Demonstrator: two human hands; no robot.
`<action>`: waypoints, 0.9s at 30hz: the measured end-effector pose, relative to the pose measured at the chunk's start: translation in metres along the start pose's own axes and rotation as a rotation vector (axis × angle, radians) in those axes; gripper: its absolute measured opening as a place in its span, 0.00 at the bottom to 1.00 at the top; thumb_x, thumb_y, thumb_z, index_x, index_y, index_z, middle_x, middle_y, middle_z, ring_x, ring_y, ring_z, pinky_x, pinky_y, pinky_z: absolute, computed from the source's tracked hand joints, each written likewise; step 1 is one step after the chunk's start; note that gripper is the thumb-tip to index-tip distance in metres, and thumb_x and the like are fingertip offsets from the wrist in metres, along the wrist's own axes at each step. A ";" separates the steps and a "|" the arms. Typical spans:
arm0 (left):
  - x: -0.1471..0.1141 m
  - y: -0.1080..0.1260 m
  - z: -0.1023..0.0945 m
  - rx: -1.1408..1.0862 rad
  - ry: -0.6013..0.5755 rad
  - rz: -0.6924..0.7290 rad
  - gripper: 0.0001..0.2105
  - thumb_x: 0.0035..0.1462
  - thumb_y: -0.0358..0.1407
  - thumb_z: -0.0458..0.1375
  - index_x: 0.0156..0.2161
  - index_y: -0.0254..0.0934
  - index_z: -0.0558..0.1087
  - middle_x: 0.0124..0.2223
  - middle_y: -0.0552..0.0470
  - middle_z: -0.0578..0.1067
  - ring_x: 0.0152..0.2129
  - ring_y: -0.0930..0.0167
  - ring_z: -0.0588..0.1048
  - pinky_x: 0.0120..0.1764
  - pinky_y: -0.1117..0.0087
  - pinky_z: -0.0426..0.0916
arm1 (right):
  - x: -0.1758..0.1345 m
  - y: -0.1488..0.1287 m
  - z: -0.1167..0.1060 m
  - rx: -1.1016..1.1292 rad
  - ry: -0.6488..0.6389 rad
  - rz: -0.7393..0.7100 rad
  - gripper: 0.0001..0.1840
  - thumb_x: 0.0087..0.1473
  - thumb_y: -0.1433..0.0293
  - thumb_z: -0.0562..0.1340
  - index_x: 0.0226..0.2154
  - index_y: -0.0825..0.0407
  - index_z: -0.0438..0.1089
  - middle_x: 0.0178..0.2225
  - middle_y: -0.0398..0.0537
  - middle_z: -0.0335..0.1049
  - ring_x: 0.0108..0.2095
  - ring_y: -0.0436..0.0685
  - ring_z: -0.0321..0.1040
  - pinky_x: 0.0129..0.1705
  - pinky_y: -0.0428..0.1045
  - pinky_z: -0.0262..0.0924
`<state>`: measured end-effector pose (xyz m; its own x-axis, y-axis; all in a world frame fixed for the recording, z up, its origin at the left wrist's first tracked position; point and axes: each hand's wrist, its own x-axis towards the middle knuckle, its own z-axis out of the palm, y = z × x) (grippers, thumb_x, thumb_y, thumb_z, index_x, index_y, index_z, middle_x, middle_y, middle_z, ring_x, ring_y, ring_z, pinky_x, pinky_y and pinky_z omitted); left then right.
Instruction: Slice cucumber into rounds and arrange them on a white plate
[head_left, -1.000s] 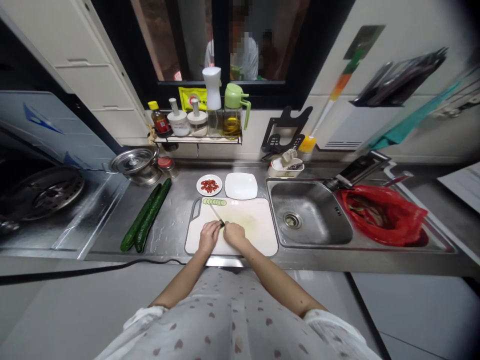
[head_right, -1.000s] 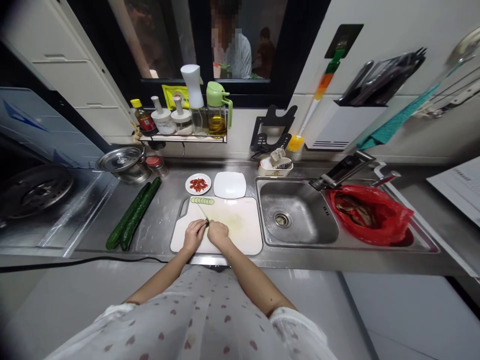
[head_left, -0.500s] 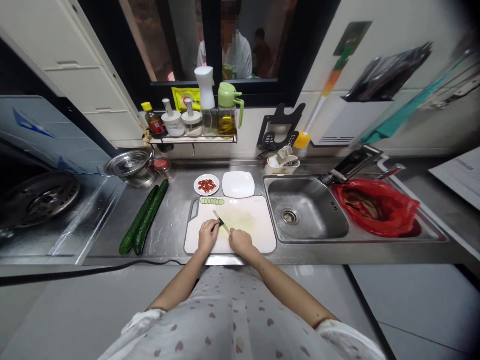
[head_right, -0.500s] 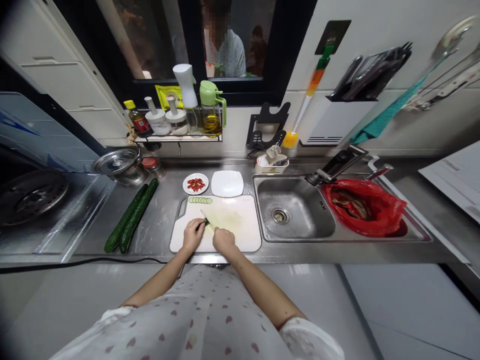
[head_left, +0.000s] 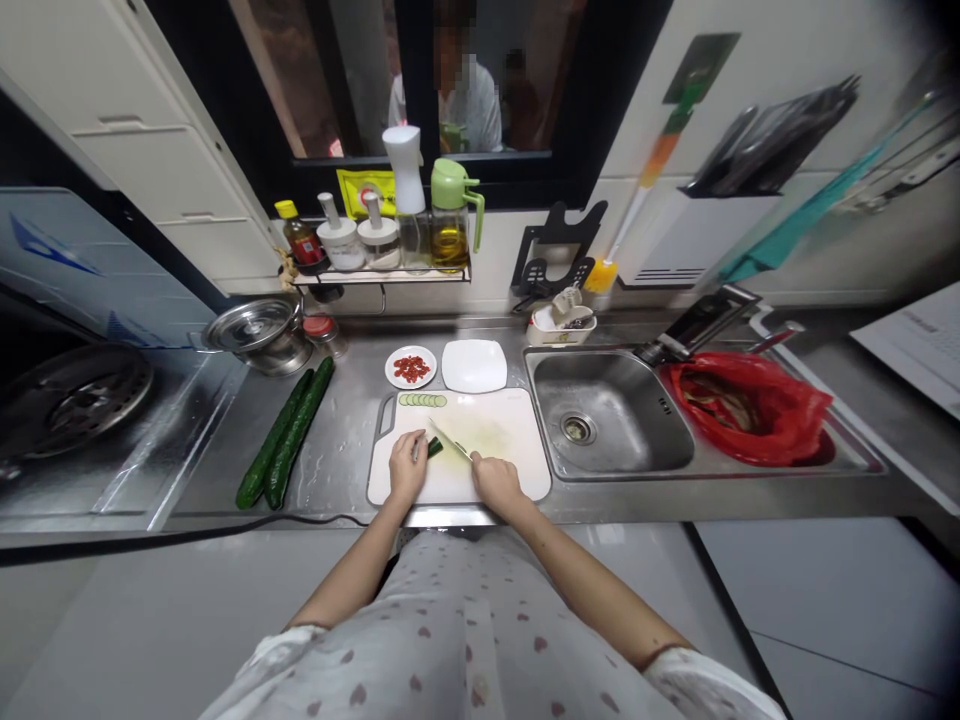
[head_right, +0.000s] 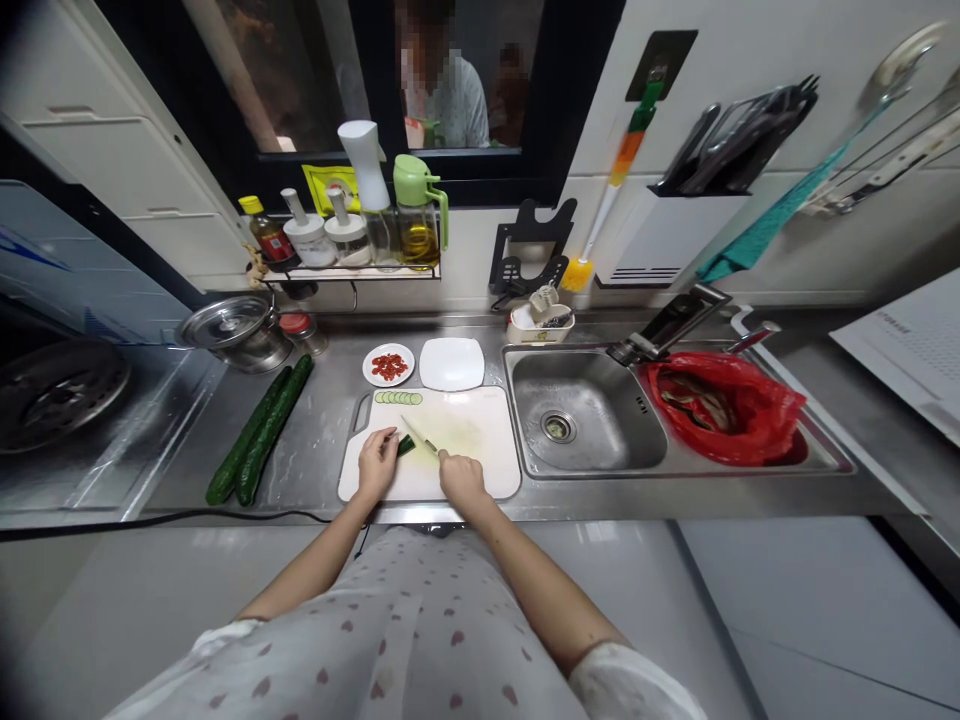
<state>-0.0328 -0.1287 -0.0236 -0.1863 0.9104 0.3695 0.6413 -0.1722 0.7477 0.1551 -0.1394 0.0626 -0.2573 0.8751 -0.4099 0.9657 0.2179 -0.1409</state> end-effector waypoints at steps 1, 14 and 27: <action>0.001 -0.001 -0.001 0.004 0.011 -0.007 0.12 0.60 0.37 0.50 0.46 0.39 0.72 0.42 0.47 0.75 0.40 0.67 0.73 0.45 0.64 0.68 | 0.000 0.001 0.000 -0.016 0.008 0.003 0.17 0.59 0.76 0.47 0.48 0.53 0.63 0.36 0.56 0.73 0.40 0.58 0.70 0.39 0.48 0.56; 0.034 0.003 -0.025 0.071 0.094 -0.067 0.13 0.59 0.39 0.51 0.44 0.39 0.73 0.43 0.46 0.74 0.42 0.64 0.72 0.47 0.62 0.65 | 0.000 0.012 0.004 -0.079 0.162 -0.068 0.20 0.61 0.74 0.46 0.52 0.49 0.63 0.42 0.56 0.68 0.45 0.59 0.61 0.45 0.52 0.47; 0.047 0.057 -0.030 0.272 -0.556 0.104 0.16 0.56 0.48 0.55 0.44 0.42 0.76 0.44 0.47 0.75 0.44 0.64 0.70 0.48 0.62 0.61 | 0.002 0.022 0.016 -0.106 0.419 -0.180 0.21 0.60 0.74 0.50 0.53 0.50 0.65 0.36 0.55 0.68 0.39 0.58 0.57 0.42 0.52 0.45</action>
<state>-0.0275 -0.1069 0.0532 0.2559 0.9661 0.0356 0.8155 -0.2355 0.5286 0.1754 -0.1399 0.0447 -0.4067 0.9134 0.0154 0.9106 0.4067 -0.0743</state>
